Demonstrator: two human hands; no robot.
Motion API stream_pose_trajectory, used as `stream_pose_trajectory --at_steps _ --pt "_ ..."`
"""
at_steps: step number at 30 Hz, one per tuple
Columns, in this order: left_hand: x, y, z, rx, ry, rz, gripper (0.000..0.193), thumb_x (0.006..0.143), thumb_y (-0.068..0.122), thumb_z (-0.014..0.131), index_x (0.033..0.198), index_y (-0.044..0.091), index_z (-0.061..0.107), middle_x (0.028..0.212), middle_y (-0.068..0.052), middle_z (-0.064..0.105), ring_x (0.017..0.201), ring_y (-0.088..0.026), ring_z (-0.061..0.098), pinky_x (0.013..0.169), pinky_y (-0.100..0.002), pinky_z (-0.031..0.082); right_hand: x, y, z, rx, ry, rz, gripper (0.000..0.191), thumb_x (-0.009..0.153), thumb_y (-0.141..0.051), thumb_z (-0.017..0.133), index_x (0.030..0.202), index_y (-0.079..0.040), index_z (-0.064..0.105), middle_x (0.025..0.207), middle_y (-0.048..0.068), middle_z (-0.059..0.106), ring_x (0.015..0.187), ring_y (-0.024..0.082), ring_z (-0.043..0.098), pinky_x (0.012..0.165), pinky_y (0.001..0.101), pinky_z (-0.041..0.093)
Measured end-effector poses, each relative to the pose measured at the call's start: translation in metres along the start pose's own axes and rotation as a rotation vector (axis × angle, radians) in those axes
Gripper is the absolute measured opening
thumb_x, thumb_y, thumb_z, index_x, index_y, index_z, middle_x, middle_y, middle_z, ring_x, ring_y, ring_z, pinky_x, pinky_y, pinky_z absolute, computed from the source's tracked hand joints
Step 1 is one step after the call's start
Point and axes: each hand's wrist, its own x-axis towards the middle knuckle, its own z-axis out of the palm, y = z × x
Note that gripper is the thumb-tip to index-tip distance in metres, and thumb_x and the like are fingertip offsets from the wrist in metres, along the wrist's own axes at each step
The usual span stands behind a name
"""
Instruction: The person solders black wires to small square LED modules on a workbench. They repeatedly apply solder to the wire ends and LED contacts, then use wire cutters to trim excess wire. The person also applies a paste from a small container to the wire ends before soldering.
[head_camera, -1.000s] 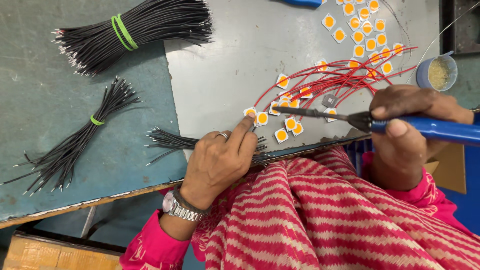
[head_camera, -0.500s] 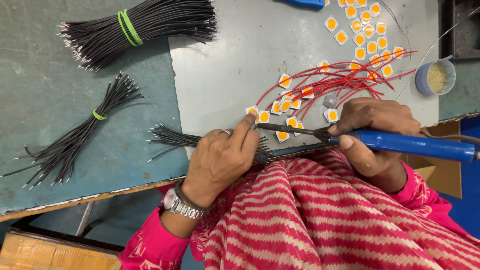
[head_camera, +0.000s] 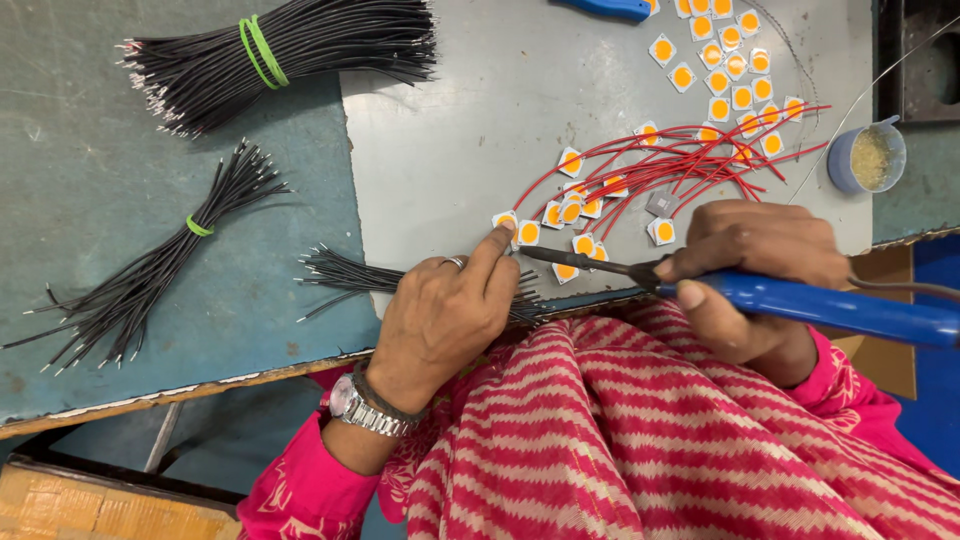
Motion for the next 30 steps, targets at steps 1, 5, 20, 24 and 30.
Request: stream_pose_trajectory --at_steps 1,5,20,24,30 --pt "0.0 0.0 0.0 -0.002 -0.004 -0.002 0.005 0.088 0.008 0.061 0.084 0.007 0.058 0.126 -0.013 0.071 0.055 -0.018 0.063 0.059 -0.033 0.053 -0.001 0.003 0.002 0.038 0.052 -0.027 0.016 0.085 -0.011 0.066 0.08 0.004 0.062 0.072 0.012 0.067 0.054 0.018 0.059 0.048 0.027 0.046" --pt "0.0 -0.001 0.001 -0.005 -0.009 -0.001 0.006 0.088 0.008 0.061 0.083 0.007 0.058 0.126 -0.014 0.071 0.055 -0.018 0.063 0.058 -0.033 0.053 -0.005 0.007 0.0 0.047 0.099 -0.024 0.019 0.085 -0.012 0.066 0.079 0.006 0.063 0.072 0.013 0.066 0.051 0.018 0.058 0.047 0.0263 0.045" --pt "-0.01 -0.002 -0.003 -0.092 0.089 0.135 0.01 0.086 0.009 0.066 0.08 0.006 0.058 0.117 -0.016 0.072 0.058 -0.016 0.06 0.058 -0.032 0.052 -0.016 0.009 -0.007 0.164 0.199 -0.101 0.022 0.087 -0.014 0.067 0.081 0.006 0.062 0.07 0.013 0.064 0.048 0.018 0.057 0.047 0.0296 0.046" --pt "-0.009 -0.001 -0.002 -0.066 0.049 0.104 0.016 0.085 0.01 0.067 0.075 0.008 0.055 0.119 -0.015 0.074 0.054 -0.017 0.058 0.056 -0.033 0.051 -0.015 0.006 -0.008 0.128 0.101 -0.074 0.02 0.086 -0.013 0.066 0.081 0.006 0.062 0.071 0.012 0.064 0.053 0.02 0.057 0.048 0.0291 0.046" --pt "-0.007 0.0 -0.004 -0.114 0.004 0.051 0.02 0.088 0.019 0.071 0.078 0.007 0.059 0.121 -0.014 0.073 0.053 -0.02 0.061 0.054 -0.034 0.051 -0.011 -0.001 -0.007 0.074 -0.022 0.036 0.015 0.085 -0.011 0.067 0.08 0.003 0.063 0.071 0.01 0.066 0.054 0.019 0.059 0.05 0.0286 0.047"
